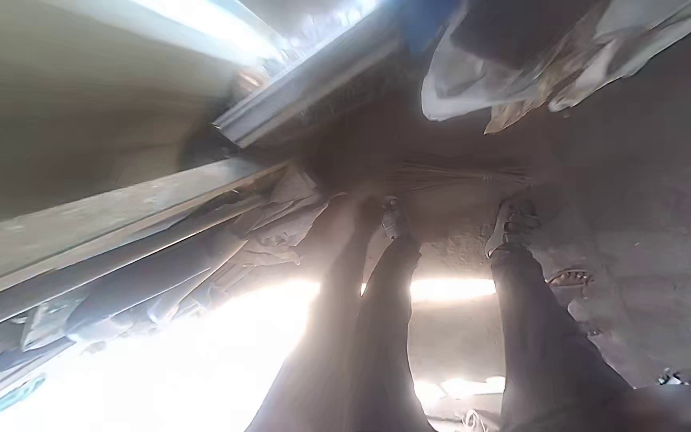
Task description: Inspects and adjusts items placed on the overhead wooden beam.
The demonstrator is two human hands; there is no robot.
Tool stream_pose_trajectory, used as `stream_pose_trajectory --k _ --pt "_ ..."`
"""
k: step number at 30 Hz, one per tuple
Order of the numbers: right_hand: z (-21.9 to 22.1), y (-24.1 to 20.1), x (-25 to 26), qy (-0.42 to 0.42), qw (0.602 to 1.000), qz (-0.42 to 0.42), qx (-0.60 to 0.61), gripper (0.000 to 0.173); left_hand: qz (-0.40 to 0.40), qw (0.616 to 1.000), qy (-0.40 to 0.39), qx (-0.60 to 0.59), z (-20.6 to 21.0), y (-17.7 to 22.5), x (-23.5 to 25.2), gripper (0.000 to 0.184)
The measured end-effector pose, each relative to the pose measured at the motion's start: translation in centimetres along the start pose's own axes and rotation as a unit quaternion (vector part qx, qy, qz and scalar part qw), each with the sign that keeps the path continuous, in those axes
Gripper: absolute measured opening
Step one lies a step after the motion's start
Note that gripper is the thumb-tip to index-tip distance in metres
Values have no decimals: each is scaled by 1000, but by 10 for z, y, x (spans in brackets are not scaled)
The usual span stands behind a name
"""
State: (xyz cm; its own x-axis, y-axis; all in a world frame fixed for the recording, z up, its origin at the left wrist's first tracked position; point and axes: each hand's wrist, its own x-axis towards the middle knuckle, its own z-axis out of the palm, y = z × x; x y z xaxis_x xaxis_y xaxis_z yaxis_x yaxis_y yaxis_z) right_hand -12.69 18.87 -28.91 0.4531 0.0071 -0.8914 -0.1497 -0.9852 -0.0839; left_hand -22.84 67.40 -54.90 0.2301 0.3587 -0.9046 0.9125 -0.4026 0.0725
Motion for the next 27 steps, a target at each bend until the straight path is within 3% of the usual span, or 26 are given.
stream_pose_trajectory --k 3,5,6,7,8,10,11,13,17,21,24,27 --pt "12 -4 6 0 999 -34 42 50 -25 997 -19 -63 7 0 -121 43" --pt "-1 -24 2 -56 998 -30 -13 54 -21 993 -13 -114 4 3 -197 42" --pt "0 -24 4 -42 995 -68 -59 59 -17 990 -14 -142 -8 11 -235 40" --pt "8 -17 7 38 987 -134 -82 62 -4 984 -4 -179 -19 15 -265 37" --pt "23 -6 17 185 960 -199 -70 64 17 977 14 -211 -26 19 -287 34" --pt "-26 -51 -15 55 990 -129 -9 65 72 963 80 -247 -52 31 -326 30" --pt "-50 -74 -34 16 993 -112 28 64 96 958 113 -246 -76 45 -345 31" --pt "-73 -98 -52 28 985 -138 102 56 146 947 185 -216 -143 79 -383 35" --pt "-123 -142 -108 76 957 -221 173 40 290 858 393 -156 -289 142 -452 33" --pt "-141 -139 -148 134 931 -227 254 33 350 792 490 -104 -419 193 -489 31" --pt "-133 -117 -171 169 924 -191 284 32 349 801 483 -54 -473 230 -495 30" --pt "-112 -92 -198 205 919 -121 314 31 317 835 448 25 -496 260 -501 32"
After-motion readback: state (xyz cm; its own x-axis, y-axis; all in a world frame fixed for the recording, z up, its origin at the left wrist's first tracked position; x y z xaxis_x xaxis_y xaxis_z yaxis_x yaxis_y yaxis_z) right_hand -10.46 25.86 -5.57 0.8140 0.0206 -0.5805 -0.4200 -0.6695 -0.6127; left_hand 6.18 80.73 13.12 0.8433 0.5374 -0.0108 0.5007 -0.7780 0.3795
